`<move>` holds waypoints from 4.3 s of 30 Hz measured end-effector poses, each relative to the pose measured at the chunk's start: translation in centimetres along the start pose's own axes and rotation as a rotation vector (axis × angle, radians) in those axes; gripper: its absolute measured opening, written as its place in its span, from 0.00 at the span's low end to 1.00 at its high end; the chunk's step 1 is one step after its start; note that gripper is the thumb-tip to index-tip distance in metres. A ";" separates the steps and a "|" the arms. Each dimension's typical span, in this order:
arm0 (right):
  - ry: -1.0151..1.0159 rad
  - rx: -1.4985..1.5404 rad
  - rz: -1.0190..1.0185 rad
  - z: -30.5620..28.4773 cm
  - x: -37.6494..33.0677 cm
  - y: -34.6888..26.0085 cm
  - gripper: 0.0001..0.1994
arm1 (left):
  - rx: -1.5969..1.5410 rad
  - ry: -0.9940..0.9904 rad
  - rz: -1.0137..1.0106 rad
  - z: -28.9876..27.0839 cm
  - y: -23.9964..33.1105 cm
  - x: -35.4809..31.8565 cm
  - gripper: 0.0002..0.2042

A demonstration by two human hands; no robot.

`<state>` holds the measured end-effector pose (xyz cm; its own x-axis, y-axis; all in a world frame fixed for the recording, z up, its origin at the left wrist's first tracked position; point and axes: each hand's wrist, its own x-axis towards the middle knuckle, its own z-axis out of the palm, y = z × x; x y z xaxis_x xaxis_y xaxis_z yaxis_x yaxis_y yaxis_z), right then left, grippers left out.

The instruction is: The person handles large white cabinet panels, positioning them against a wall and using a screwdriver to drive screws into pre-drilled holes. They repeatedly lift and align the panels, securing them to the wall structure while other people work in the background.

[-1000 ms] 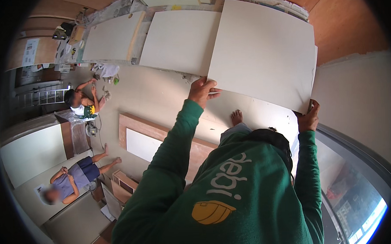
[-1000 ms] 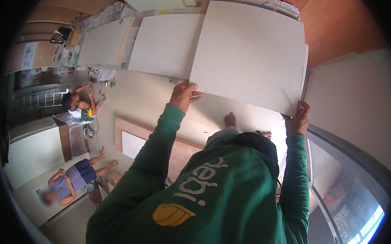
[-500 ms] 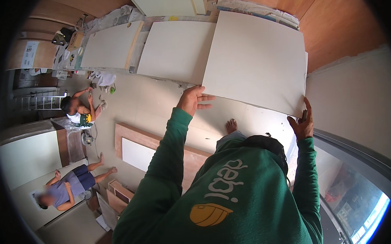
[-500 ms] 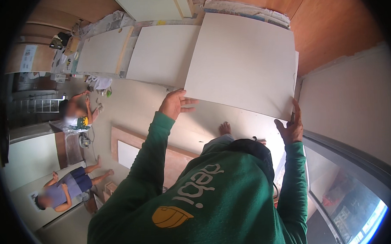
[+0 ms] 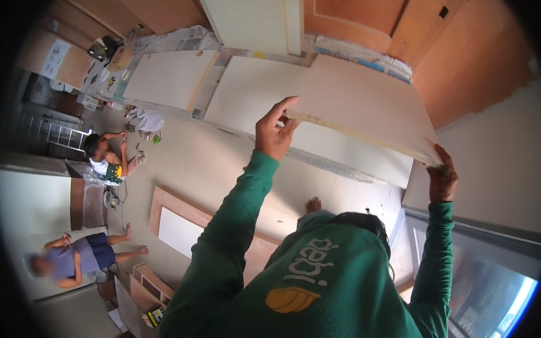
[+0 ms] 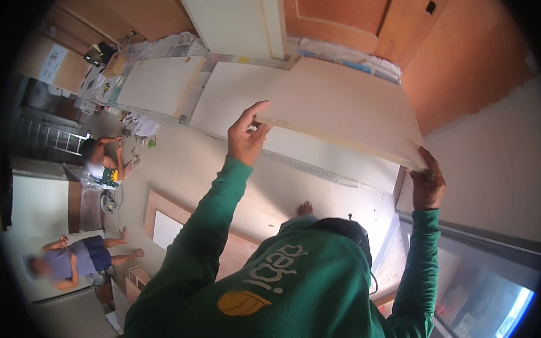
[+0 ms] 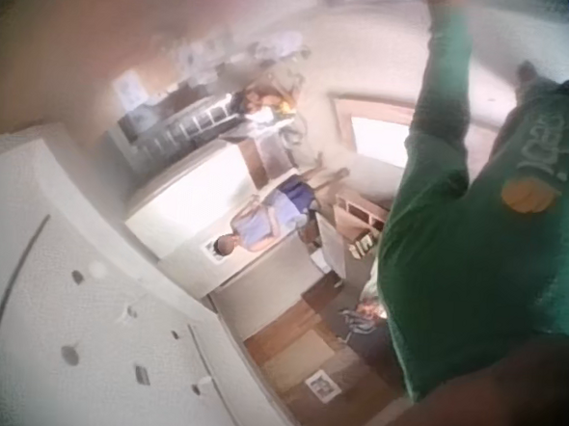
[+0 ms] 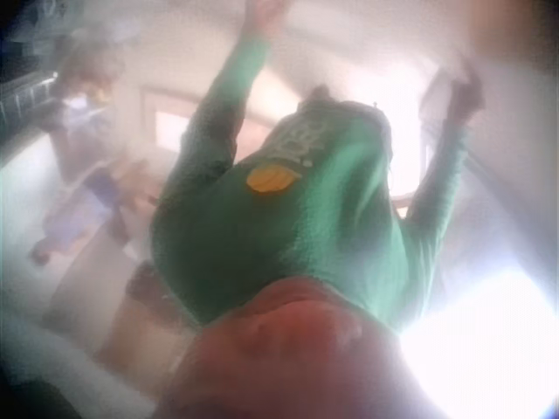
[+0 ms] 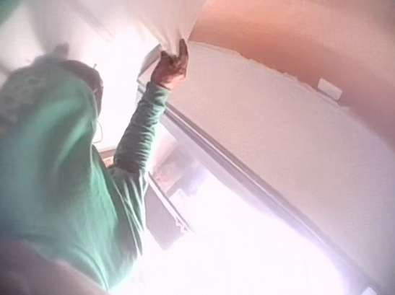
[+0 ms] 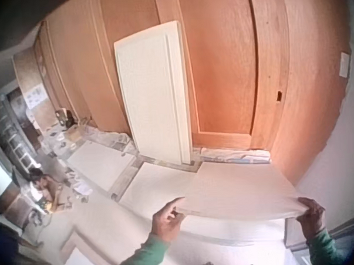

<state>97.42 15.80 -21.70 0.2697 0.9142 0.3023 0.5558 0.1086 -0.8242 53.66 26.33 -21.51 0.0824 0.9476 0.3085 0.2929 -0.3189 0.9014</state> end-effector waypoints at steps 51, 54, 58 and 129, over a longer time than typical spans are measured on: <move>0.327 -0.375 -0.131 -2.4 35.5 -4.0 0.32 | -0.611 0.148 0.204 10.8 4.5 35.9 0.25; 0.339 -0.026 -0.110 -1.3 34.9 -2.4 0.29 | -0.615 0.167 0.149 11.7 4.8 35.6 0.26; 0.313 0.174 -0.025 -0.3 33.7 -3.3 0.24 | -0.597 0.206 0.139 11.2 5.2 34.7 0.25; 0.061 0.434 0.739 -2.9 -11.7 -11.1 0.51 | -0.605 -0.865 -1.180 12.9 4.8 -10.9 0.38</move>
<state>90.42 2.73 -14.71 0.4927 0.7879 -0.3693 -0.1259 -0.3554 -0.9262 66.45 14.71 -24.44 0.6497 0.3118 -0.6933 0.1925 0.8148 0.5468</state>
